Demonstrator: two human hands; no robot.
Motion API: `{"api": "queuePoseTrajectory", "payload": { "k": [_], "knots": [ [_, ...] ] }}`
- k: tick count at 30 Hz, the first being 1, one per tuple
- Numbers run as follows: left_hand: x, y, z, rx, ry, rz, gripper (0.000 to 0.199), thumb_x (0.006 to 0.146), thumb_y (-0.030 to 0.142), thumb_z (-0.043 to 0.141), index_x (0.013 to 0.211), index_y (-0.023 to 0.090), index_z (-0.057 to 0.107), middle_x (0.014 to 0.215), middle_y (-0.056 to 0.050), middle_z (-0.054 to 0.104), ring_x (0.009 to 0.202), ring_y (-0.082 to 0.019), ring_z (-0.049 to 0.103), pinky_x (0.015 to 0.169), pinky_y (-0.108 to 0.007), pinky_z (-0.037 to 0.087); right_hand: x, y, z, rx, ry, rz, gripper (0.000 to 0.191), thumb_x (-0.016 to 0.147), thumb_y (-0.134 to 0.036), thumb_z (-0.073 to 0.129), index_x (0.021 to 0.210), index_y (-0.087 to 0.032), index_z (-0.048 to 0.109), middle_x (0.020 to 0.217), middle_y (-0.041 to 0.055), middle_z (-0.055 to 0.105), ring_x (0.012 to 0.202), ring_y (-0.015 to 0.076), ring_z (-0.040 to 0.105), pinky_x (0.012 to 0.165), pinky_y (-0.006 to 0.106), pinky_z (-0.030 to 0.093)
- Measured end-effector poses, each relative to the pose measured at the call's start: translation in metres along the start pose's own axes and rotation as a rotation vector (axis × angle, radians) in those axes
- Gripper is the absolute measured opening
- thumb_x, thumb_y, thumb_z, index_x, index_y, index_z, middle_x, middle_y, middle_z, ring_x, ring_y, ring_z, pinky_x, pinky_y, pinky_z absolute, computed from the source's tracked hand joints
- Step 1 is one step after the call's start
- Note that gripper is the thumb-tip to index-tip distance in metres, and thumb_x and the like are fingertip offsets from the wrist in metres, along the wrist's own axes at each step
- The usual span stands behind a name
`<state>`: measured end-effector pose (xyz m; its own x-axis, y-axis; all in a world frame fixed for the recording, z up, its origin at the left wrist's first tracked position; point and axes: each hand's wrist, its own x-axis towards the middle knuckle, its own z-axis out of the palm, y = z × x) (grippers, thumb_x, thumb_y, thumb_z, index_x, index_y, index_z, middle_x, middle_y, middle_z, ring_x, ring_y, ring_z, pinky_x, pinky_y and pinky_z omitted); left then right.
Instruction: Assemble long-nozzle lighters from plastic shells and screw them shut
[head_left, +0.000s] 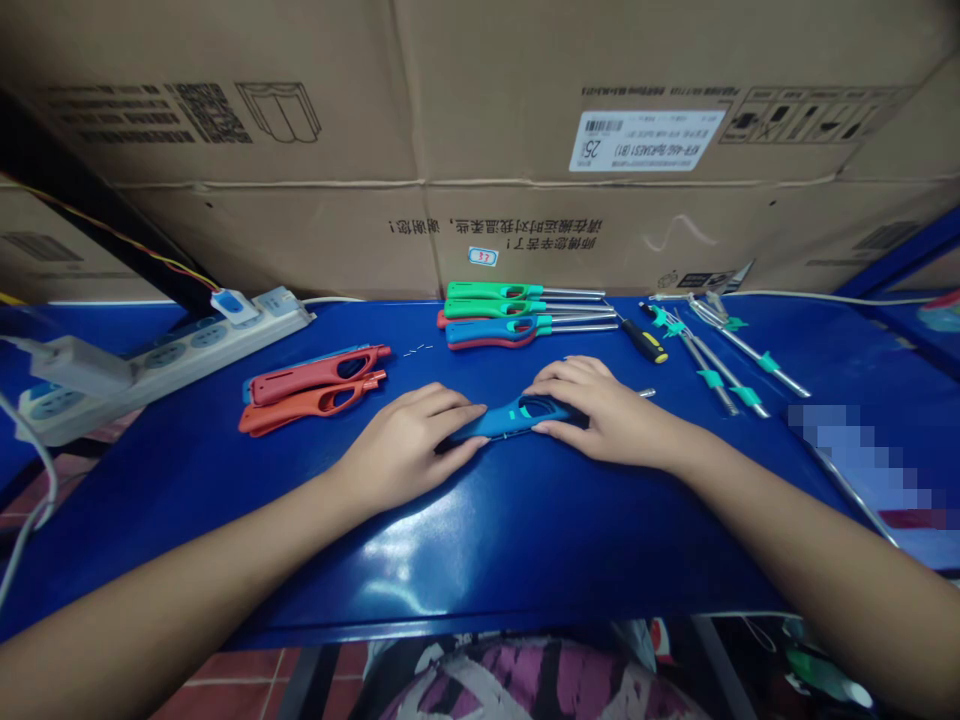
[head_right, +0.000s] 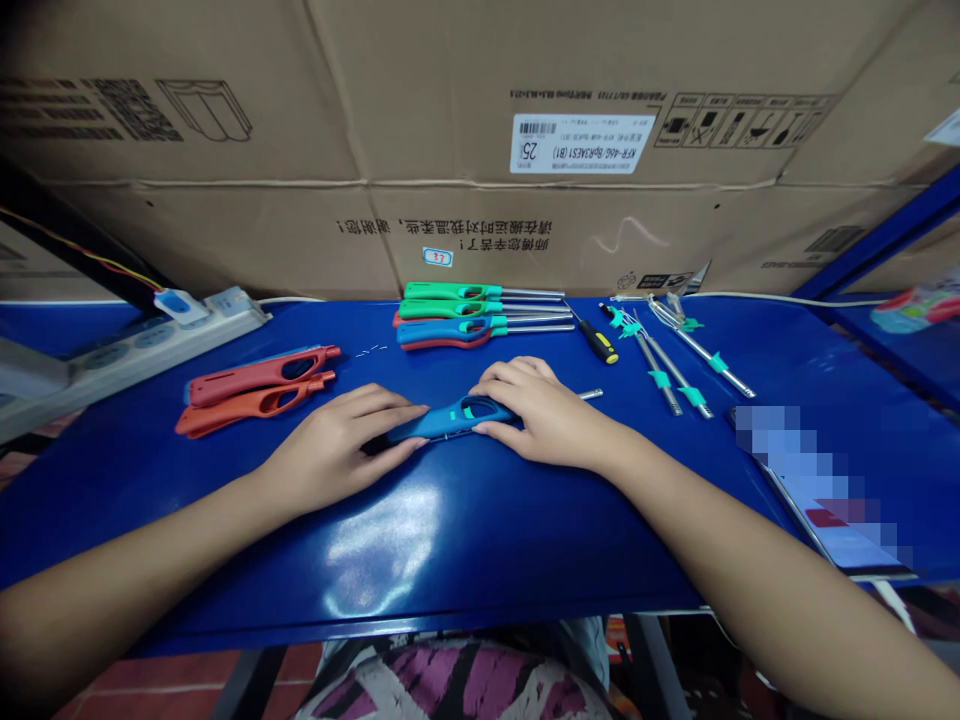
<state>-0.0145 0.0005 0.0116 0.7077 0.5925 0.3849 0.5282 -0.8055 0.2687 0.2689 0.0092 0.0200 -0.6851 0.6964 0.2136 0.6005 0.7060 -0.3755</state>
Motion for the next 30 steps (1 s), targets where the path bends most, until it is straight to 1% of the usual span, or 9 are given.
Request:
{"api": "queuePoseTrajectory", "payload": {
  "k": [9, 13, 17, 19, 21, 23, 26, 30],
  "knots": [
    [0.0010, -0.0005, -0.0008, -0.032, -0.032, -0.023, 0.031, 0.096, 0.035, 0.063, 0.119, 0.016, 0.070, 0.102, -0.011, 0.072, 0.094, -0.023, 0.066, 0.084, -0.039, 0.057, -0.0003, 0.0014, 0.0021, -0.007, -0.007, -0.016, 0.030, 0.095, -0.037, 0.062, 0.123, -0.024, 0.062, 0.117, 0.0091, 0.065, 0.112, 0.0260, 0.058, 0.105, 0.049, 0.036],
    [0.0014, -0.0004, 0.0001, -0.048, -0.051, -0.058, 0.031, 0.095, 0.036, 0.065, 0.119, 0.016, 0.070, 0.102, -0.010, 0.071, 0.093, -0.023, 0.066, 0.083, -0.038, 0.057, -0.0001, 0.0020, 0.0041, -0.022, -0.008, -0.001, 0.031, 0.096, -0.039, 0.062, 0.122, -0.023, 0.063, 0.116, 0.0096, 0.065, 0.111, 0.0262, 0.059, 0.102, 0.048, 0.040],
    [0.0009, 0.0032, 0.0011, 0.062, -0.067, -0.003, 0.031, 0.096, 0.032, 0.063, 0.120, 0.013, 0.069, 0.100, -0.010, 0.071, 0.092, -0.024, 0.065, 0.081, -0.038, 0.058, -0.0002, 0.0008, 0.0046, -0.108, -0.039, -0.005, 0.035, 0.096, -0.040, 0.061, 0.126, -0.020, 0.063, 0.114, 0.0108, 0.064, 0.107, 0.0269, 0.060, 0.096, 0.046, 0.042],
    [0.0005, 0.0050, 0.0021, 0.144, -0.064, 0.036, 0.031, 0.096, 0.028, 0.062, 0.120, 0.010, 0.068, 0.099, -0.012, 0.071, 0.091, -0.025, 0.066, 0.078, -0.038, 0.059, 0.0000, 0.0000, 0.0034, -0.171, -0.062, -0.031, 0.037, 0.097, -0.039, 0.059, 0.128, -0.018, 0.062, 0.114, 0.0120, 0.065, 0.105, 0.0273, 0.060, 0.095, 0.046, 0.043],
    [0.0005, 0.0051, 0.0037, 0.180, -0.051, 0.065, 0.032, 0.096, 0.026, 0.060, 0.120, 0.007, 0.067, 0.099, -0.013, 0.071, 0.090, -0.026, 0.066, 0.076, -0.039, 0.059, 0.0002, -0.0002, 0.0013, -0.226, -0.072, -0.068, 0.037, 0.097, -0.037, 0.058, 0.128, -0.016, 0.063, 0.114, 0.0130, 0.066, 0.104, 0.0279, 0.061, 0.095, 0.047, 0.043],
    [0.0008, 0.0033, 0.0052, 0.144, -0.026, 0.076, 0.032, 0.097, 0.026, 0.059, 0.122, 0.008, 0.066, 0.100, -0.013, 0.071, 0.090, -0.025, 0.066, 0.078, -0.039, 0.059, 0.0005, 0.0001, -0.0010, -0.260, -0.062, -0.108, 0.034, 0.098, -0.035, 0.056, 0.124, -0.015, 0.065, 0.111, 0.0131, 0.068, 0.101, 0.0276, 0.063, 0.094, 0.046, 0.043],
    [0.0013, -0.0005, 0.0061, 0.028, 0.000, 0.064, 0.029, 0.100, 0.027, 0.056, 0.121, 0.010, 0.065, 0.102, -0.012, 0.072, 0.092, -0.023, 0.067, 0.083, -0.037, 0.058, 0.0003, 0.0000, -0.0037, -0.270, -0.018, -0.155, 0.030, 0.102, -0.034, 0.049, 0.113, -0.015, 0.069, 0.103, 0.0113, 0.071, 0.094, 0.0246, 0.065, 0.093, 0.044, 0.042],
    [0.0009, -0.0017, 0.0032, -0.061, -0.002, 0.055, 0.024, 0.102, 0.027, 0.053, 0.115, 0.011, 0.065, 0.098, -0.011, 0.071, 0.088, -0.021, 0.065, 0.080, -0.035, 0.056, -0.0011, -0.0039, -0.0047, -0.284, 0.041, -0.203, 0.031, 0.104, -0.033, 0.045, 0.102, -0.015, 0.070, 0.092, 0.0078, 0.074, 0.085, 0.0209, 0.066, 0.091, 0.041, 0.041]
  ]
}}
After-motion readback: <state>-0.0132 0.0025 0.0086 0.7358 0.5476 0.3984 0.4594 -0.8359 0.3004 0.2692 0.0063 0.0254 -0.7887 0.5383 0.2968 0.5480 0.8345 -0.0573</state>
